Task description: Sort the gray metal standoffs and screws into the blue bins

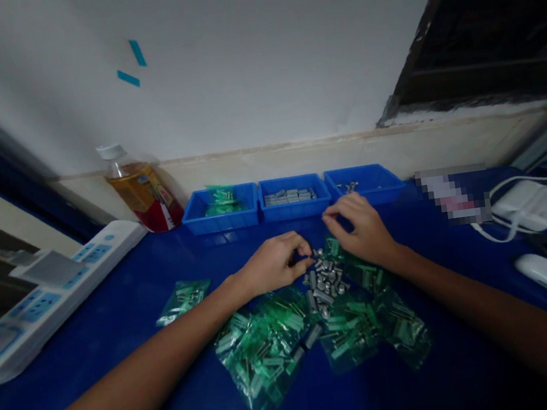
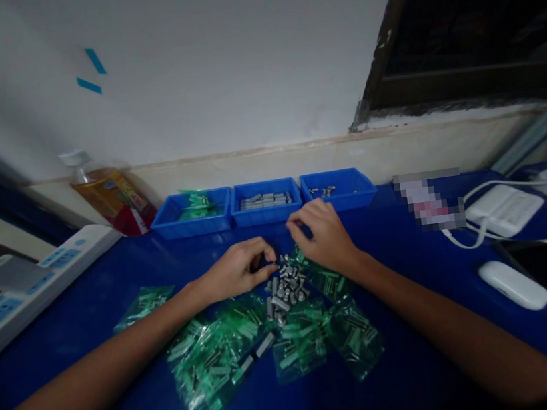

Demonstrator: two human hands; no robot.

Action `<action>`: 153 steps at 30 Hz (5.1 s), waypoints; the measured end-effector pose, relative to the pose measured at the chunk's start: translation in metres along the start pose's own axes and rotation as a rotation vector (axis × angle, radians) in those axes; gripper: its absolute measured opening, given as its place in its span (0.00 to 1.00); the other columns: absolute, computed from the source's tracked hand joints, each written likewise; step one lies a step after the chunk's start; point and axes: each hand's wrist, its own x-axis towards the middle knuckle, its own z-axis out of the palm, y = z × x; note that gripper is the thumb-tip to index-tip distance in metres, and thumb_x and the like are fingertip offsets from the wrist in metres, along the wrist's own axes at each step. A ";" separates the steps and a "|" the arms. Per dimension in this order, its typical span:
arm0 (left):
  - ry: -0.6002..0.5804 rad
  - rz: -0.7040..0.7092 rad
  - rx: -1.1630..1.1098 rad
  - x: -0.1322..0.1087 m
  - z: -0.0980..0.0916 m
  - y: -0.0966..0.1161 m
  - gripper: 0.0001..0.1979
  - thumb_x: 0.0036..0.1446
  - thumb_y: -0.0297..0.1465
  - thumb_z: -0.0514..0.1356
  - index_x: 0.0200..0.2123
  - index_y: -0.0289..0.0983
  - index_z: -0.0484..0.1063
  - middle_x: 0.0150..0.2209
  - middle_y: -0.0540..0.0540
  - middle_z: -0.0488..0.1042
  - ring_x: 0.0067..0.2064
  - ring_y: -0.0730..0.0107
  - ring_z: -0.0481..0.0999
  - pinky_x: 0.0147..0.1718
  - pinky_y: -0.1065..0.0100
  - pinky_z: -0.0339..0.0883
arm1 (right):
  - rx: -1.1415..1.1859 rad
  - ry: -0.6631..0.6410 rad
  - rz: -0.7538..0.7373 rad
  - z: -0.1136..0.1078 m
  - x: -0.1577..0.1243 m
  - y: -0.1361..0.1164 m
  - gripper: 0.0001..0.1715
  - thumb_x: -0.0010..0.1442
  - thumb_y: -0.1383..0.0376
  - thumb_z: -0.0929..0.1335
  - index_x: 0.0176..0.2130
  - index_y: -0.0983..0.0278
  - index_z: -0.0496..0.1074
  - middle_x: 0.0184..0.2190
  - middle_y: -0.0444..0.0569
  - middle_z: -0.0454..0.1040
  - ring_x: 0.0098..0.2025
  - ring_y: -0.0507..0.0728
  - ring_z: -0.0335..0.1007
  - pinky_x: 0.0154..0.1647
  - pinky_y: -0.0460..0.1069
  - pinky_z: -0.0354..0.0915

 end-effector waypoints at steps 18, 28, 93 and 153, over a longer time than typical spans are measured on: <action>0.061 0.004 -0.035 0.000 0.000 -0.003 0.13 0.61 0.30 0.51 0.48 0.37 0.68 0.41 0.45 0.72 0.40 0.67 0.71 0.40 0.66 0.65 | -0.043 -0.010 0.028 -0.001 0.004 -0.002 0.13 0.62 0.63 0.62 0.27 0.62 0.66 0.26 0.47 0.70 0.33 0.57 0.63 0.37 0.52 0.57; -0.001 0.069 0.200 -0.001 0.003 0.001 0.09 0.58 0.35 0.57 0.40 0.37 0.70 0.39 0.45 0.70 0.39 0.66 0.71 0.38 0.68 0.64 | -0.257 0.148 0.426 0.003 0.021 0.063 0.12 0.58 0.58 0.64 0.30 0.63 0.71 0.31 0.52 0.73 0.40 0.64 0.62 0.40 0.56 0.55; 0.068 0.075 0.312 -0.004 0.006 -0.002 0.09 0.61 0.28 0.51 0.43 0.37 0.66 0.40 0.46 0.71 0.42 0.64 0.67 0.43 0.61 0.62 | -0.330 0.214 0.248 0.007 -0.004 0.039 0.14 0.61 0.57 0.63 0.36 0.63 0.73 0.39 0.53 0.71 0.48 0.64 0.58 0.45 0.58 0.50; 0.027 0.102 -0.017 -0.004 0.001 -0.001 0.12 0.60 0.29 0.53 0.47 0.39 0.69 0.37 0.46 0.73 0.40 0.67 0.71 0.41 0.64 0.64 | -0.301 0.181 0.220 -0.001 0.004 0.048 0.13 0.61 0.58 0.64 0.31 0.63 0.72 0.34 0.52 0.70 0.40 0.61 0.62 0.40 0.55 0.55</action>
